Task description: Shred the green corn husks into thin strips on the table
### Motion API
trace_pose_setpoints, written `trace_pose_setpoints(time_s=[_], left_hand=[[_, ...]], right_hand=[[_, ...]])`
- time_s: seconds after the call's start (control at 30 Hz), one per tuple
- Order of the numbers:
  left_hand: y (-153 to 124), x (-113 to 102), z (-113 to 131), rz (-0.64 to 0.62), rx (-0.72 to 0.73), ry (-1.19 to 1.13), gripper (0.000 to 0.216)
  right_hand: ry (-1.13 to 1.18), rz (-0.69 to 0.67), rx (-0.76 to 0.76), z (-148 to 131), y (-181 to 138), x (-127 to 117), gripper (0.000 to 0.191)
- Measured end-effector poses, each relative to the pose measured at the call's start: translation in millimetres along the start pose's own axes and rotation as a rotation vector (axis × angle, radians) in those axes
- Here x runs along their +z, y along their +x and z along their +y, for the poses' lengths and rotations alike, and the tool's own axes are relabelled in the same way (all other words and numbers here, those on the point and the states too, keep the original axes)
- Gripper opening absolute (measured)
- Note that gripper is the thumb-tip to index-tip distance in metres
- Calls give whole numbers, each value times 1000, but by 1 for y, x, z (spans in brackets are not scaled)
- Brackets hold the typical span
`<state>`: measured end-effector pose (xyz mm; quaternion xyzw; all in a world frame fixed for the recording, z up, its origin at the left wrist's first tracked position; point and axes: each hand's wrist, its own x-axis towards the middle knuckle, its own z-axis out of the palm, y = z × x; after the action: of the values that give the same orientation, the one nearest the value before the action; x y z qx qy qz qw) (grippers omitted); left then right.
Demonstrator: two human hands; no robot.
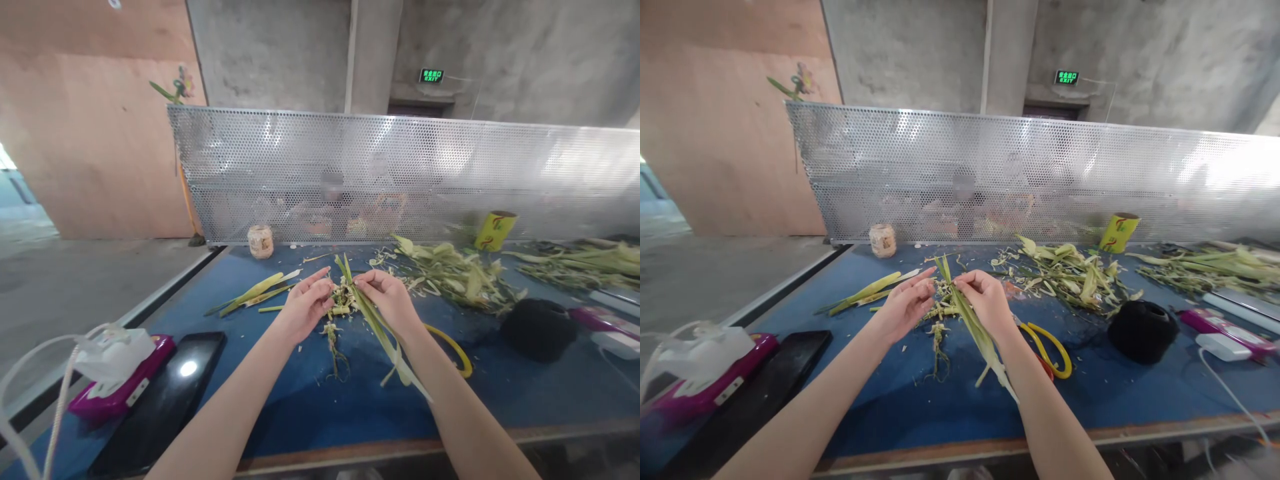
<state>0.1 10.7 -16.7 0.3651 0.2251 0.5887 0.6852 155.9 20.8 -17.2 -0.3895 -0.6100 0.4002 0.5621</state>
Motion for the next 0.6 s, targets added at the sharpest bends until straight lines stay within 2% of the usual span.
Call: trace_pose_setpoints(time_s=[0.23,0.37,0.47,0.6], left_hand=[[2,-1,-3,-85,38,-52,42],[5,-2,2,7,120,30,43],[5,-1,6,82,221,98,45],[-3,3,11,8,413,311,49]], right_hand=[[-22,-12,-27,0,-1,1,20],[-75,-64,-53,-10,17,1,17],[-240,-100,-150,-32,34,4,10],[-372,-109,-350,-62,40,13,4]])
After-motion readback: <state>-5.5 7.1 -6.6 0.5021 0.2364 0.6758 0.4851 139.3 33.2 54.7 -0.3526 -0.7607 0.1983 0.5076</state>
